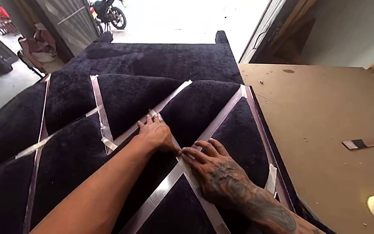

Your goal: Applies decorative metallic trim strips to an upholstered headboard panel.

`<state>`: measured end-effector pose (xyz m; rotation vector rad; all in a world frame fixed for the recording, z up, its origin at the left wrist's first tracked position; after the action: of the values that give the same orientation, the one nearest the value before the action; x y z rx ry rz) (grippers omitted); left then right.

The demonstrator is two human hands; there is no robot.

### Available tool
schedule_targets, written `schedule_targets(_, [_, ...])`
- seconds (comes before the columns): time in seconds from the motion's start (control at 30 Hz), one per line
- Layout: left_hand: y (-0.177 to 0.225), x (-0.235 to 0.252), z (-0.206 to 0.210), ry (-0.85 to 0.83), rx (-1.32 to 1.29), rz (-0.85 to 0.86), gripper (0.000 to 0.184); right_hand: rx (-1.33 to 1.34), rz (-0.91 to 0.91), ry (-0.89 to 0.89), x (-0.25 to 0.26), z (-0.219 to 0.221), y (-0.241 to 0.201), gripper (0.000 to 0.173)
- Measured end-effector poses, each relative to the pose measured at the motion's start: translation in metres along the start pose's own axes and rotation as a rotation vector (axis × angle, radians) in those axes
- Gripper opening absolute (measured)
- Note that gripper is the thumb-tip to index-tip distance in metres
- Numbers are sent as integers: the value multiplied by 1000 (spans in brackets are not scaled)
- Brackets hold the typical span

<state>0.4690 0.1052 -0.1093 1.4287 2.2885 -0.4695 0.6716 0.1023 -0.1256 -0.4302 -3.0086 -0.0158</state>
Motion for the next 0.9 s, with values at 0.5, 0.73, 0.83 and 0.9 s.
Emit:
schedule_targets(0.5, [21, -1, -13, -80, -14, 19, 69, 206, 237, 352, -14, -23, 8, 30])
schedule_targets(0.73, [30, 2, -13, -72, 37, -25, 67, 224, 230, 270, -9, -20, 11, 30])
schedule_targets(0.83, [33, 5, -19, -96, 67, -21, 67, 228, 233, 298, -8, -20, 14, 29])
schedule_targets(0.9, [35, 5, -21, -111, 99, 11, 66, 252, 242, 326, -11, -21, 16, 28])
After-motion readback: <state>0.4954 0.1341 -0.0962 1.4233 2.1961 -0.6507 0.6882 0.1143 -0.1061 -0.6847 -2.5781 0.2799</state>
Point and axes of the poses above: each hand's wrist, its own x-axis towards the middle knuckle, its own z-axis out of the palm, y = z × x, the point moved 5 cm from there along x, towards the middle knuckle, and after that the axes turned 2 degrees about -y, right-handed, at the moved point
